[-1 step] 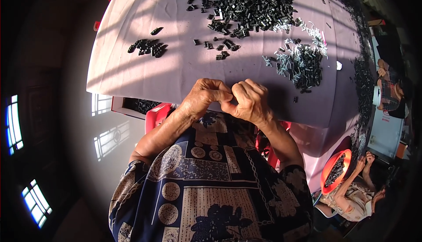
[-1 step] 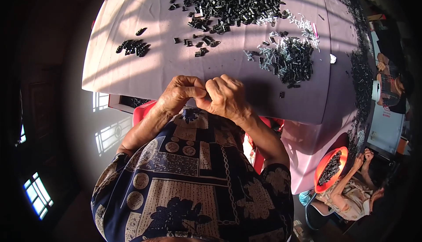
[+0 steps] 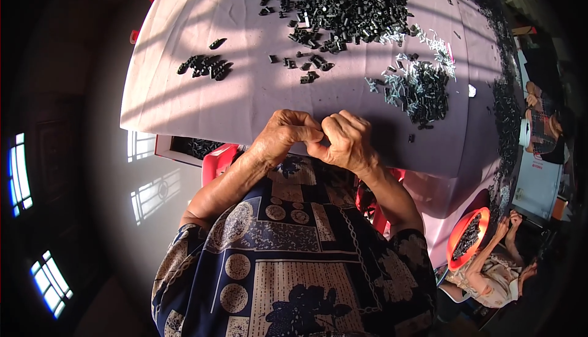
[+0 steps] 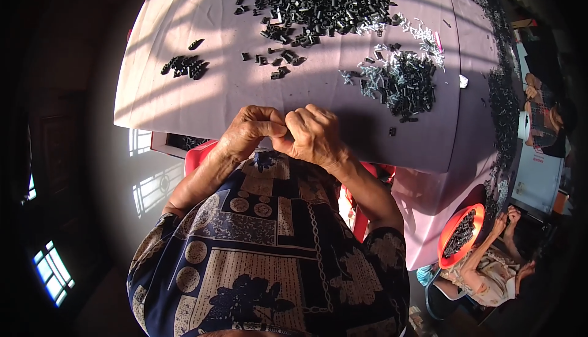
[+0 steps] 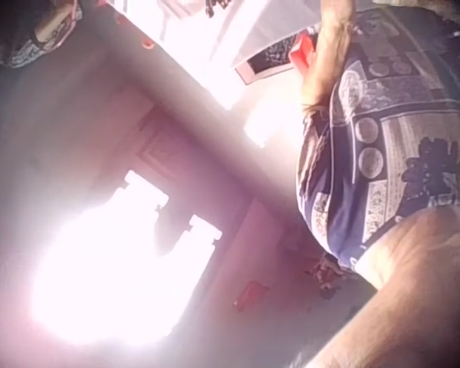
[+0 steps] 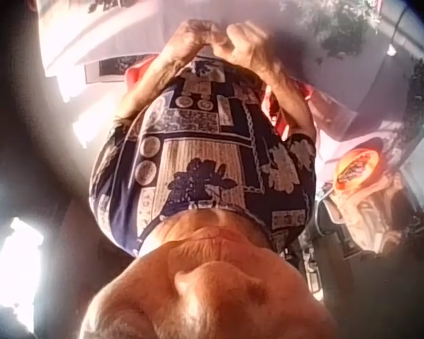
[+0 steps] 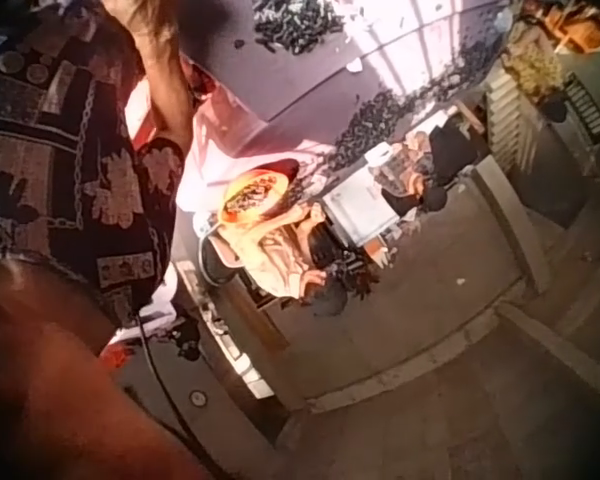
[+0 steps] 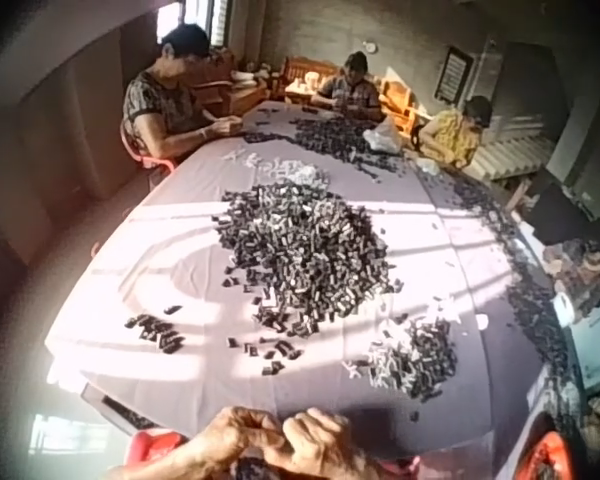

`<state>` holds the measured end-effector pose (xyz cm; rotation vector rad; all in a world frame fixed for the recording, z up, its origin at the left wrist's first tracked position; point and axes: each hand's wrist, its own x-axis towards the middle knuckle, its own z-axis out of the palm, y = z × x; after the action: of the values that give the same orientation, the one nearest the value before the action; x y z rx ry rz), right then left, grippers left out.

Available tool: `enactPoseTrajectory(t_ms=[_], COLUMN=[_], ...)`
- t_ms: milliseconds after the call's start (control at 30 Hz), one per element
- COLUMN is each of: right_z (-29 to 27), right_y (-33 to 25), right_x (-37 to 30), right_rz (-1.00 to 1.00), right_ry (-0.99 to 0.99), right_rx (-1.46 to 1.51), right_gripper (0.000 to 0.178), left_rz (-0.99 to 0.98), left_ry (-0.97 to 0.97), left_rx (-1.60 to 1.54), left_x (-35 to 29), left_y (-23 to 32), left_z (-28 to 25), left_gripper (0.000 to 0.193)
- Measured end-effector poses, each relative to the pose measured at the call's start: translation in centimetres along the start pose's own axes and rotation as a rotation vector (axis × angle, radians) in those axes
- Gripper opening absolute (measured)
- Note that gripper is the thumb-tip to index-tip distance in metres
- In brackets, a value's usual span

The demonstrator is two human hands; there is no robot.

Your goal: The person assembles small components by inserting springs into plastic pieces by hand and placing the completed parts on the table.

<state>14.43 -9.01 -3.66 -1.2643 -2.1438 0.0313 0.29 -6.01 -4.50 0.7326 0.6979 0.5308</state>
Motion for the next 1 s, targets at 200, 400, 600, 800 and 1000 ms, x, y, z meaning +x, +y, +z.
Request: enactPoseTrajectory(t_ms=[200,400,600,800,1000], right_z=[0.6,-2.4,-5.6,-5.3,-5.2], right_y=[0.5,1.5,8.4,8.5,4.5], right_x=[-0.8,0.4,2.0,2.9,5.2], right_rz=[-0.011,0.156,0.499,0.422,0.511], right_ry=[0.044,-0.222,0.013,-0.086,-0.146], right_rx=[0.080,0.369,-0.108,-0.366,-0.212], right_gripper=[0.022,0.025,0.008,0.006,0.007], left_rz=[-0.034,-0.064,0.068,0.240,0.396], left_ry=[-0.016,0.008,0.126,0.280,0.551], left_rx=[0.078,0.034,0.132,0.297,0.608], left_x=[0.4,0.8,-0.3,-3.2,-7.5], left_y=[0.3,0.6,1.2,2.2,4.6], left_z=[0.4,1.0,0.4,-1.9,-6.6], left_gripper=[0.004,0.004,0.006,0.012,0.013])
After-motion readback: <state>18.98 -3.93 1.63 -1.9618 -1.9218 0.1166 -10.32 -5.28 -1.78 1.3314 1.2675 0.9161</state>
